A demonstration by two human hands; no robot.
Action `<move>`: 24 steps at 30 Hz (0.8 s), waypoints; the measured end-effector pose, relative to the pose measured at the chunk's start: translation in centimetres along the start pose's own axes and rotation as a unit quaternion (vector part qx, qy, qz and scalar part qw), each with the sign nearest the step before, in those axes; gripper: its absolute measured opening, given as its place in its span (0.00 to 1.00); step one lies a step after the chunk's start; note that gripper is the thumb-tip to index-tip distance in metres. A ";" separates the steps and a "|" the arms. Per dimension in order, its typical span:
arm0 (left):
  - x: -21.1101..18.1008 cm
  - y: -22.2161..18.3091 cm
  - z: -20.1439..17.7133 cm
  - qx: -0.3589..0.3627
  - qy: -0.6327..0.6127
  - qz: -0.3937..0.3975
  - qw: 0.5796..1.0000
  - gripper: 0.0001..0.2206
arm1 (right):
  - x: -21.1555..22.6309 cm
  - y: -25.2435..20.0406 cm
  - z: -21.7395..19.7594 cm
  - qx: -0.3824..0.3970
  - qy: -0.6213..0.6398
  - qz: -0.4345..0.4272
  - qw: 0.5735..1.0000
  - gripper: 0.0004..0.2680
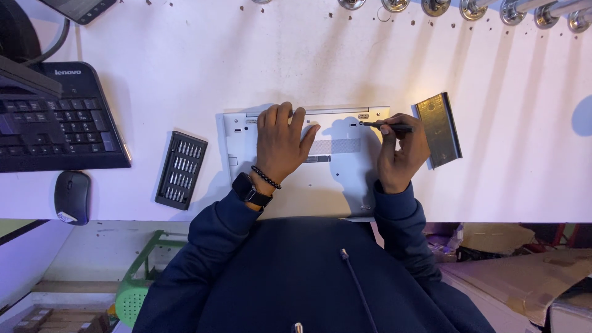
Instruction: Removing screws and prying off the back cover of a laptop for repair
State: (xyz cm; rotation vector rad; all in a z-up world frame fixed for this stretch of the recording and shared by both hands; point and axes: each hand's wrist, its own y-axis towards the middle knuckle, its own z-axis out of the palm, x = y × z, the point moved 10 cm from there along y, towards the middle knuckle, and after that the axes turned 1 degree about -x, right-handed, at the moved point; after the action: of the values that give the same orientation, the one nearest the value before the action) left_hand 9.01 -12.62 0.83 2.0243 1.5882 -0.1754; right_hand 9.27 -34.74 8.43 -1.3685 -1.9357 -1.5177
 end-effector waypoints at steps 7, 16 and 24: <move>0.1 0.0 0.2 0.002 0.004 -0.001 1.000 0.17 | 0.9 0.8 0.9 0.029 -0.024 -0.026 0.999 0.05; 0.0 0.2 -0.2 0.006 -0.004 -0.008 1.000 0.16 | 1.0 1.0 1.1 0.065 0.014 -0.041 0.997 0.04; -0.4 0.0 -0.4 -0.020 -0.052 -0.016 0.998 0.11 | -0.3 0.9 2.0 0.182 0.080 0.032 0.980 0.07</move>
State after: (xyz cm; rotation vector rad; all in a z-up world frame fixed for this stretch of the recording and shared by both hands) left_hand 8.77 -12.75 1.36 1.9292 1.5473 -0.2542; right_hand 10.70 -33.11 7.93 -1.1039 -1.9299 -1.1325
